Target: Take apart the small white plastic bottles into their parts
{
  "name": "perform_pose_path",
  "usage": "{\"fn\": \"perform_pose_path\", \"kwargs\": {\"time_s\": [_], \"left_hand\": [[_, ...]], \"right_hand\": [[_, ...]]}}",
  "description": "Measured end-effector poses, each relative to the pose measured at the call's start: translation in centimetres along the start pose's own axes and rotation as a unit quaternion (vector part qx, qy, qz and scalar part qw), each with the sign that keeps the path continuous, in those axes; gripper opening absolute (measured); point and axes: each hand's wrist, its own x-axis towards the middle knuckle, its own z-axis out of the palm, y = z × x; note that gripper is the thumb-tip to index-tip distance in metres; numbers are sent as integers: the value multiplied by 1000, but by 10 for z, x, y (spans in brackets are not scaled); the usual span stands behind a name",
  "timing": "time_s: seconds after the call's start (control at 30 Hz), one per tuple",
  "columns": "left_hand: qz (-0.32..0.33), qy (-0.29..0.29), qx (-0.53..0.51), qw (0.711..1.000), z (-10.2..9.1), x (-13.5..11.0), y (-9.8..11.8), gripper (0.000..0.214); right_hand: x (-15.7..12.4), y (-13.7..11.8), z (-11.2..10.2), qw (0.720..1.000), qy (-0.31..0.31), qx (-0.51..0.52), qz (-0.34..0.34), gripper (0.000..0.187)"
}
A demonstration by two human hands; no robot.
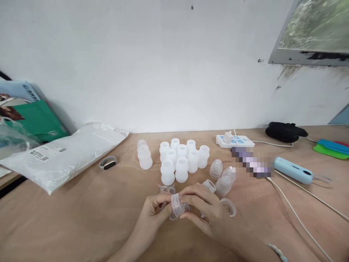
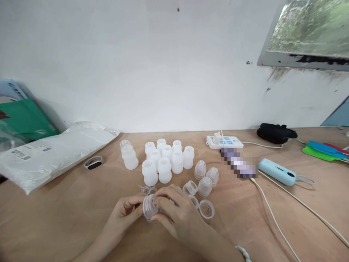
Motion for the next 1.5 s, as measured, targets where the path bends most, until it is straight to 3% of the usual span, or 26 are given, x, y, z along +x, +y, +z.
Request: {"fn": "perform_pose_path", "kwargs": {"time_s": [0.3, 0.5, 0.63, 0.7, 0.97, 1.5], "left_hand": [[-33, -8, -58, 998, 2, -1, 3, 35], [-66, -33, -100, 992, 0, -3, 7, 24], [-62, -44, -101, 992, 0, -4, 10, 21], [-65, -43, -102, 992, 1, -5, 11, 22], [-54, -62, -79, 994, -1, -7, 15, 41], [8, -41, -75, 996, -2, -6, 16, 55]], "right_hand": [[1, -9, -3, 999, 5, -46, -14, 14], [-1, -12, 0, 1000, 1, -24, -11, 15], [-1, -12, 2, 998, -44, 28, 22, 40], [-1, -11, 2, 997, -53, 44, 17, 44], [1, -5, 0, 995, 25, 72, -63, 52], [8, -8, 6, 965, 46, 251, 51, 43]]}}
